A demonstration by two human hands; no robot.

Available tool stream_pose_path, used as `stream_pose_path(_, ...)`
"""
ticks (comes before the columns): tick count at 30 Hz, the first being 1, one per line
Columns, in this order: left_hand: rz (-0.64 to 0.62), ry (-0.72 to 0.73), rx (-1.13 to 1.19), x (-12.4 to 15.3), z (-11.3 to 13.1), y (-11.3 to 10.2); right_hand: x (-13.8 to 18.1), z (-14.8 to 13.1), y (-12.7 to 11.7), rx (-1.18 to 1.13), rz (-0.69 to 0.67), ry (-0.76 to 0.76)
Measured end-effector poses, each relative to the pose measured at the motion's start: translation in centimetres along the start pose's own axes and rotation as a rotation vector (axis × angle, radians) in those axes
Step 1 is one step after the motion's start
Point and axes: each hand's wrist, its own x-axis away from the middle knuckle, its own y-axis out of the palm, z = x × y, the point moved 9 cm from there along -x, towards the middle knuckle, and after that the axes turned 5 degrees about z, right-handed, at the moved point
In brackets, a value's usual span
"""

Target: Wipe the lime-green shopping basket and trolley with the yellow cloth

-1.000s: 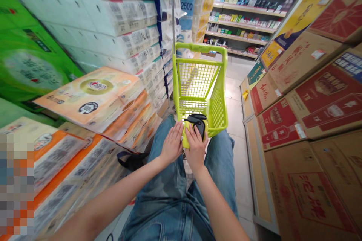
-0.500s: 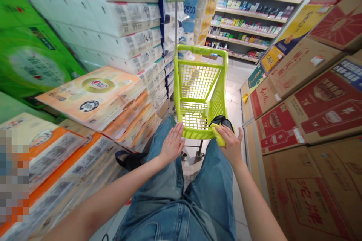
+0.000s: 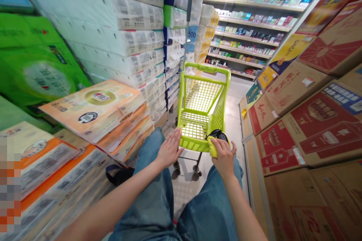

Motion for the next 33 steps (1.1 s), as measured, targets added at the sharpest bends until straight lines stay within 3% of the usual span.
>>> stream_pose_path(7, -0.007, -0.064, 0.054, -4.0, -4.2, 2.5, -2.6, -1.9, 2.5, 0.079, -0.012, 0.075)
stream_pose_path(19, -0.076, -0.190, 0.321, -14.9, -11.5, 9.7, -9.5, -4.3, 7.3, 0.193, -0.054, 0.181)
stream_pose_path(23, -0.086, -0.289, 0.380, -16.6, -11.8, 11.8, -10.5, -5.3, 8.2, 0.238, -0.057, 0.186)
stream_pose_path(27, -0.086, -0.388, 0.435, -16.6, -10.7, 13.4, -10.5, -6.2, 8.6, 0.232, -0.084, 0.203)
stream_pose_path(33, -0.036, -0.476, 0.528, -15.7, -10.5, 13.3, -9.5, -8.7, 8.6, 0.113, -0.140, 0.146)
